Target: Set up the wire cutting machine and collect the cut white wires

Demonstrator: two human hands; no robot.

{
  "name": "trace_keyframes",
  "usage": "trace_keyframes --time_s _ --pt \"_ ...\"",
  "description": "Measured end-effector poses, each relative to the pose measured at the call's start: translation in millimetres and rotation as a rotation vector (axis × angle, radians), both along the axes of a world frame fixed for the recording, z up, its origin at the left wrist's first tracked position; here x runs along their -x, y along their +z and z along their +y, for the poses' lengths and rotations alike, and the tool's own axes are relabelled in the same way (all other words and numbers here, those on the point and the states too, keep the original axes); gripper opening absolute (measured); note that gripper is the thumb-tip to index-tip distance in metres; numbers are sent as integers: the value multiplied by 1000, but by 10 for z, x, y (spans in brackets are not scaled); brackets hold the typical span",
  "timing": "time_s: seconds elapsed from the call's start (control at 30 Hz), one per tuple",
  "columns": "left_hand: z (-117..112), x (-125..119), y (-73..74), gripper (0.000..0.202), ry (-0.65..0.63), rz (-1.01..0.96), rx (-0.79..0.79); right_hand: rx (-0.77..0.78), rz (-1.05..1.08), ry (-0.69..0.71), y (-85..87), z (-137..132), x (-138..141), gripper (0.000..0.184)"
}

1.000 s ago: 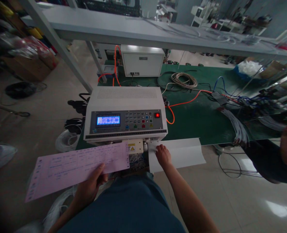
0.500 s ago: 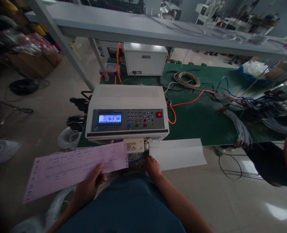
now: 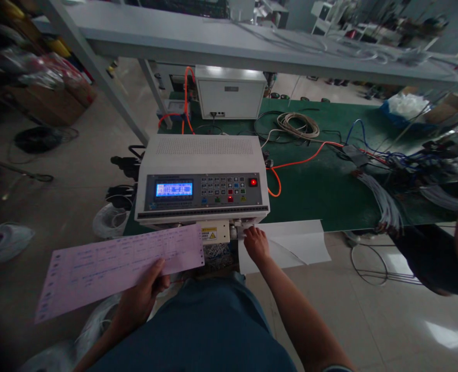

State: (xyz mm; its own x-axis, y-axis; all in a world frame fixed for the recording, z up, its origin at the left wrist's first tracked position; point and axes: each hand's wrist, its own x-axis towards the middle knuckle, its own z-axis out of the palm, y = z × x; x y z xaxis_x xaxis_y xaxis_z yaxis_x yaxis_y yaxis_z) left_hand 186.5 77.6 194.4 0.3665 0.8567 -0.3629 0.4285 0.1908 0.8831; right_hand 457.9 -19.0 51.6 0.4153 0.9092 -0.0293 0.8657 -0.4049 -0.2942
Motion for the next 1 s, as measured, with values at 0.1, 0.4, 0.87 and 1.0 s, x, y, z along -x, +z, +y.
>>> trace_keyframes --time_s 0.1,0.4,0.87,1.0 --pt "-7 0 -48 46 31 -37 83 0 21 13 -83 64 -5 20" --pt "-111 -18 -242 46 49 -163 231 -78 217 118 -301 -81 -268 19" --pt "-97 -53 -213 47 1 -177 221 -73 267 61 -287 -83 -261 26" --pt "-96 -44 -209 48 -4 -163 230 -60 274 42 -275 -77 -259 27"
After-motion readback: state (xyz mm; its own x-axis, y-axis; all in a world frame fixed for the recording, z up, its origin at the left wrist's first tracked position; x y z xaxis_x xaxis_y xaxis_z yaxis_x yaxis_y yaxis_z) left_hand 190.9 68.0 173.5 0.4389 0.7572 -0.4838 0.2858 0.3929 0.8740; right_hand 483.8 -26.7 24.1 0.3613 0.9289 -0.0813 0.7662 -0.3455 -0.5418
